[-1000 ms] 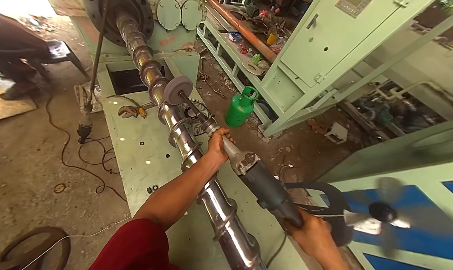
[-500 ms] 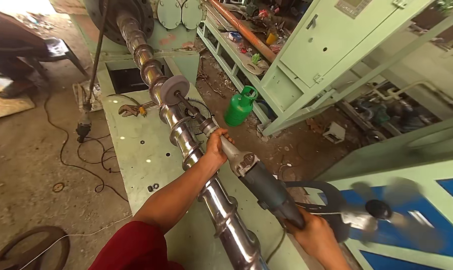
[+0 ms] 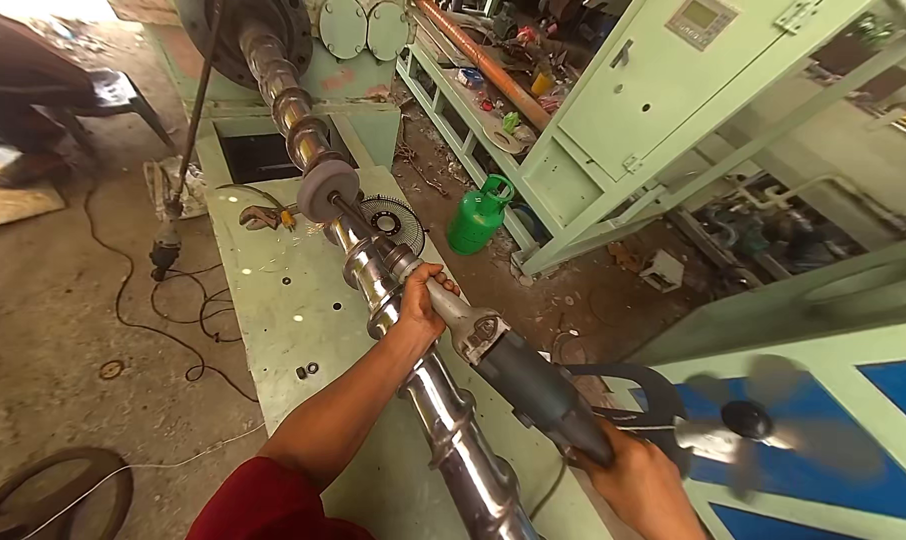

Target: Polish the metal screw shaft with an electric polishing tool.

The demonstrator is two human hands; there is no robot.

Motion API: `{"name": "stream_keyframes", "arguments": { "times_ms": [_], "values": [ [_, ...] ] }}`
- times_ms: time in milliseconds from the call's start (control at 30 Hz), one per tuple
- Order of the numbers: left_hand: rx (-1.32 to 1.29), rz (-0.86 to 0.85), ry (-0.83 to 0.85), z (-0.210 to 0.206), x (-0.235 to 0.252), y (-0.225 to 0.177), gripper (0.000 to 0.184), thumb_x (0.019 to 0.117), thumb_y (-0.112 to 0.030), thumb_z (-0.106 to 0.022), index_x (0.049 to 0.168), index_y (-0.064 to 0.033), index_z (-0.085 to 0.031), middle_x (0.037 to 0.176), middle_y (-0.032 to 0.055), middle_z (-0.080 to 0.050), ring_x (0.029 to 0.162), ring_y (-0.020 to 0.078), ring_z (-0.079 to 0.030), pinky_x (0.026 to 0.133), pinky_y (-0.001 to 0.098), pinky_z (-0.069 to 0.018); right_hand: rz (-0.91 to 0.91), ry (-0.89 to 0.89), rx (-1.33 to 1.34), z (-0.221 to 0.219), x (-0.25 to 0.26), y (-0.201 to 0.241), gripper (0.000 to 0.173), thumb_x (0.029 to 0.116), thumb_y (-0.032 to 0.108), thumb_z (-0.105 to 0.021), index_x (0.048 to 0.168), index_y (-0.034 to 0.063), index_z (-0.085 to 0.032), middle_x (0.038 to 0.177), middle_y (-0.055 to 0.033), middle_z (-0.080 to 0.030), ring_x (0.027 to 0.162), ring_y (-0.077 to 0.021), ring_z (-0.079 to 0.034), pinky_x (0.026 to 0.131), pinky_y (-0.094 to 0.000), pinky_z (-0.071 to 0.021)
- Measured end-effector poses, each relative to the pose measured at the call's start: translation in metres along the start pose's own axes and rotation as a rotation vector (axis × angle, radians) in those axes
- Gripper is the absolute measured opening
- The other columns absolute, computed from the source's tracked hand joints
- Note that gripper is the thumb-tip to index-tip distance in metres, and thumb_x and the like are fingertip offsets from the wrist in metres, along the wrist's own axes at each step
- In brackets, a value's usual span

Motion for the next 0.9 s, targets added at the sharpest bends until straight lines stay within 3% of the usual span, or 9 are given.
{"name": "stream_keyframes", "arguments": {
  "times_ms": [433, 900],
  "values": [
    [-0.086, -0.020, 0.006, 0.014, -0.012, -0.002, 0.011, 0.0928, -0.018, -0.056, 0.082, -0.0166, -0.053, 0.063, -0.0019, -0.049, 0.054, 0.0129, -0.054, 0.059, 0.0300, -0.0536, 0.096, -0.072, -0.080, 0.020, -0.005, 0.010, 0.029, 0.0743, 0.029, -0.077, 0.093, 0.0083, -0.072, 0.068, -0.0154, -0.067, 0.063, -0.0406, -0.069, 0.053, -0.0612, -0.0502],
    [0.016, -0.002, 0.007, 0.001, 0.007, 0.004, 0.013, 0.0919, -0.016, -0.059, 0.081, -0.0164, -0.053, 0.063, -0.0020, -0.049, 0.054, 0.0117, -0.053, 0.059, 0.0287, -0.0526, 0.028, -0.073, 0.011, -0.008, 0.001, -0.004, 0.029, 0.0762, 0.032, -0.075, 0.094, 0.0092, -0.073, 0.067, -0.0145, -0.067, 0.064, -0.0399, -0.069, 0.054, -0.0617, -0.0503]
  ]
}}
Point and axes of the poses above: each hand's wrist, its own x-axis towards the middle knuckle, its own z-axis out of the back of the hand, y = z × x, the point moved 9 cm from there along x, towards the middle knuckle
